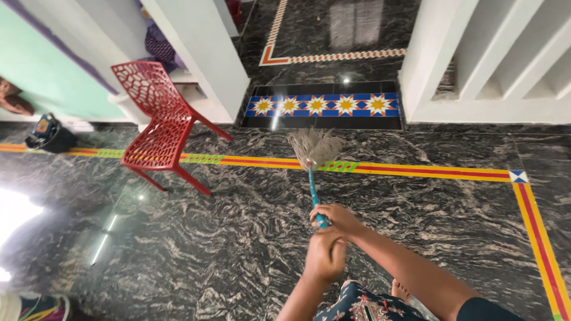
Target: The person cleans the floor using a mop, moving it across a dark marbled surface and along the edges of walls and furniture.
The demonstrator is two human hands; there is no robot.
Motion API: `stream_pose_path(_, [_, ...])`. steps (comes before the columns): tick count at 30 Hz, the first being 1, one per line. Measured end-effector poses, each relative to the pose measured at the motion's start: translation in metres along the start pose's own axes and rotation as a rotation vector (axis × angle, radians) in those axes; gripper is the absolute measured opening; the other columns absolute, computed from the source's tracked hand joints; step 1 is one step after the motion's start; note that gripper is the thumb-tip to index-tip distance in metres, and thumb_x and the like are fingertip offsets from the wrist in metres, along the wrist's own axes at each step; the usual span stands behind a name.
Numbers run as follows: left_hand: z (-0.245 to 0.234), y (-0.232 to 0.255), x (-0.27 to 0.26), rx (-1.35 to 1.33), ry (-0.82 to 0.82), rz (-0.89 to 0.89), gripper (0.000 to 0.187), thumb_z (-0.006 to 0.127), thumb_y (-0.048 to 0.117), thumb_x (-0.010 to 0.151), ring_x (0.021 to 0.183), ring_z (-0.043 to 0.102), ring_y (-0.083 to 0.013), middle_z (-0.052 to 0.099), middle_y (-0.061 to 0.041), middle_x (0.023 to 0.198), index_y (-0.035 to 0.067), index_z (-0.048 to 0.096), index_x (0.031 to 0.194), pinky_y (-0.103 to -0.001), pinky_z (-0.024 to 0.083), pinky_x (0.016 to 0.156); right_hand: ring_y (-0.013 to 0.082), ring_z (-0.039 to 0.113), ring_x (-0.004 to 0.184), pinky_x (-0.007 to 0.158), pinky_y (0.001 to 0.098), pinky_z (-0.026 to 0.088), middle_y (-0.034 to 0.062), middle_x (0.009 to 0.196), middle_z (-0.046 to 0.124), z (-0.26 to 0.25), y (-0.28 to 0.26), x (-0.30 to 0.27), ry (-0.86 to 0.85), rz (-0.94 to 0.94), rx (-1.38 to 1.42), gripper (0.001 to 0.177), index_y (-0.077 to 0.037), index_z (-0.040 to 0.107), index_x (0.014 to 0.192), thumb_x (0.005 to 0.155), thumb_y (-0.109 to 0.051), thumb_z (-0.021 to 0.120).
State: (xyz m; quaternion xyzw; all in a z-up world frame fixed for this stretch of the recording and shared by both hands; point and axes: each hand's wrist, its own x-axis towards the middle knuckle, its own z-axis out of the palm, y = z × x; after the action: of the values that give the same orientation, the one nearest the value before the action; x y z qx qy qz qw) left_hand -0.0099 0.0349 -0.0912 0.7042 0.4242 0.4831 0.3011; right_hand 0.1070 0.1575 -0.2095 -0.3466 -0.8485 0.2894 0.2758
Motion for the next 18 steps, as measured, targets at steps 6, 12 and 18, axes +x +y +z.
stream_pose_path(6, [-0.091, 0.09, -0.023, -0.189, -0.019, -0.164, 0.04, 0.053, 0.024, 0.096, 0.051, 0.044, -0.017, 0.05, -0.008, 0.056, 0.001, 0.054, 0.063, -0.036, 0.035, 0.053, 0.0202, 0.064, 0.06, 0.058, 0.0371, 0.049, 0.0071, 0.065, 0.065, 0.0, -0.126, 0.014, 0.02, -0.129, 0.312, 0.033, -0.007, 0.062, 0.068, 0.085, -0.032, 0.076])
stream_pose_path(12, [-0.101, 0.087, -0.02, -0.319, 0.021, 0.297, 0.053, 0.049, 0.042, 0.105, 0.051, 0.045, -0.0155, 0.048, -0.004, 0.058, 0.003, 0.052, 0.069, -0.034, 0.032, 0.053, 0.0166, 0.053, 0.05, 0.048, 0.0366, 0.039, 0.0067, 0.055, 0.054, 0.04, -0.118, 0.007, -0.008, -0.264, 0.559, 0.034, -0.007, 0.051, 0.06, 0.084, -0.018, 0.072])
stream_pose_path(18, [-0.078, 0.064, -0.021, -0.304, 0.287, 0.555, 0.053, 0.062, 0.029, 0.103, 0.047, 0.061, -0.0216, 0.054, -0.005, 0.052, 0.009, 0.05, 0.056, -0.032, 0.048, 0.05, 0.0242, 0.045, 0.044, 0.045, 0.0407, 0.032, 0.0065, 0.055, 0.044, 0.07, -0.095, 0.012, 0.274, -0.588, 0.476, 0.039, -0.004, 0.045, 0.07, 0.095, -0.012, 0.074])
